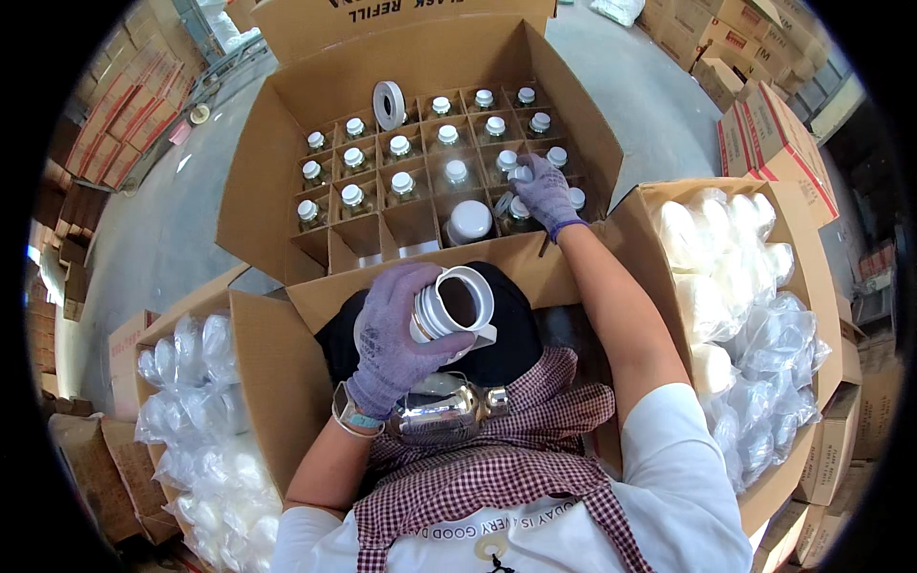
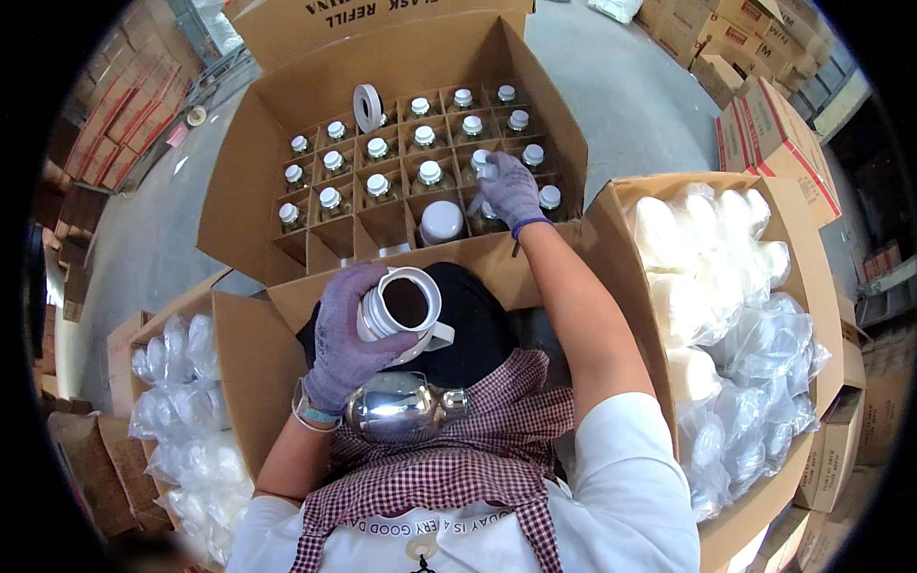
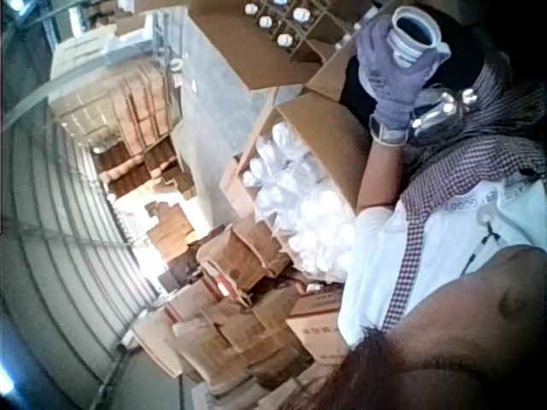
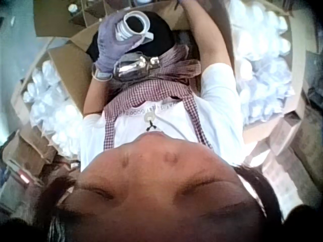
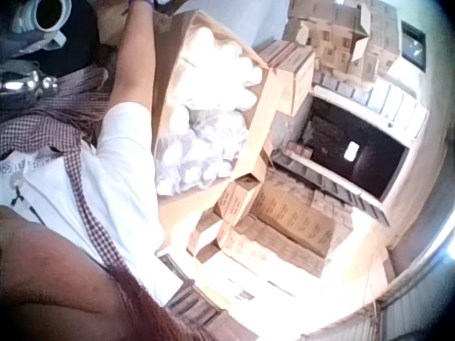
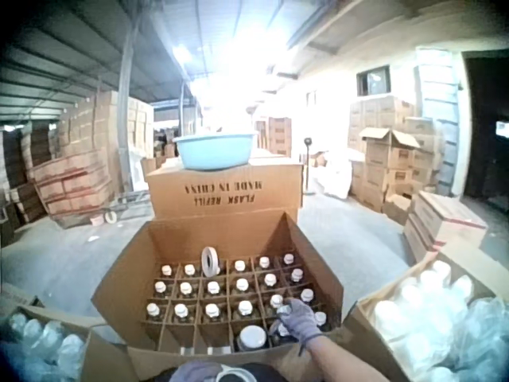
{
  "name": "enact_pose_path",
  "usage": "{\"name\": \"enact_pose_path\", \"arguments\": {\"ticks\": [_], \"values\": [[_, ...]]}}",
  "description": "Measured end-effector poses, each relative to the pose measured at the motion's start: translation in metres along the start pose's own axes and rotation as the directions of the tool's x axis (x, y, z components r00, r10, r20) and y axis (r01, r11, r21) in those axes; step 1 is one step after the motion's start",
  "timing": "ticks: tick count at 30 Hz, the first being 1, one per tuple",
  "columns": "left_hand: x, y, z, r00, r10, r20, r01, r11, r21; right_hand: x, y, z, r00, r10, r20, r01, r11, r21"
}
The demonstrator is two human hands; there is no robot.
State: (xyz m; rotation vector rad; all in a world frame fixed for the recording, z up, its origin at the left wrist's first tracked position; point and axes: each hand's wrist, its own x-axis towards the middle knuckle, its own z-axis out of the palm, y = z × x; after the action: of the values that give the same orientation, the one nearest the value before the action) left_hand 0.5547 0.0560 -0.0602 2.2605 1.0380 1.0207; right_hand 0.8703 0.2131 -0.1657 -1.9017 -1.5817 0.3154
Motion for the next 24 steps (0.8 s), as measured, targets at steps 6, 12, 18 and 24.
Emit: {"name": "enact_pose_path", "arguments": {"ticks": [6,12,18,24], "values": [[0.000,0.007,0.001,0.999,0.051,-0.010,-0.050,0.994,0.098,-0.002,0.034,-0.004,0.986,0.158,-0.043,-0.160,0.986,-0.038],[-0.011,0.011,-0.007,0.999,0.044,0.007,-0.045,0.980,0.194,-0.021,0.044,-0.018,0.960,0.223,-0.172,-0.159,0.934,0.320],[-0.020,0.013,-0.024,0.999,0.052,-0.004,-0.050,0.969,0.242,-0.110,-0.026,-0.072,0.995,0.084,-0.049,-0.028,0.732,0.680],[-0.041,0.030,-0.032,0.997,0.072,0.041,-0.080,0.966,0.244,-0.205,-0.101,-0.123,0.989,-0.146,0.030,0.101,0.808,0.581]]}}
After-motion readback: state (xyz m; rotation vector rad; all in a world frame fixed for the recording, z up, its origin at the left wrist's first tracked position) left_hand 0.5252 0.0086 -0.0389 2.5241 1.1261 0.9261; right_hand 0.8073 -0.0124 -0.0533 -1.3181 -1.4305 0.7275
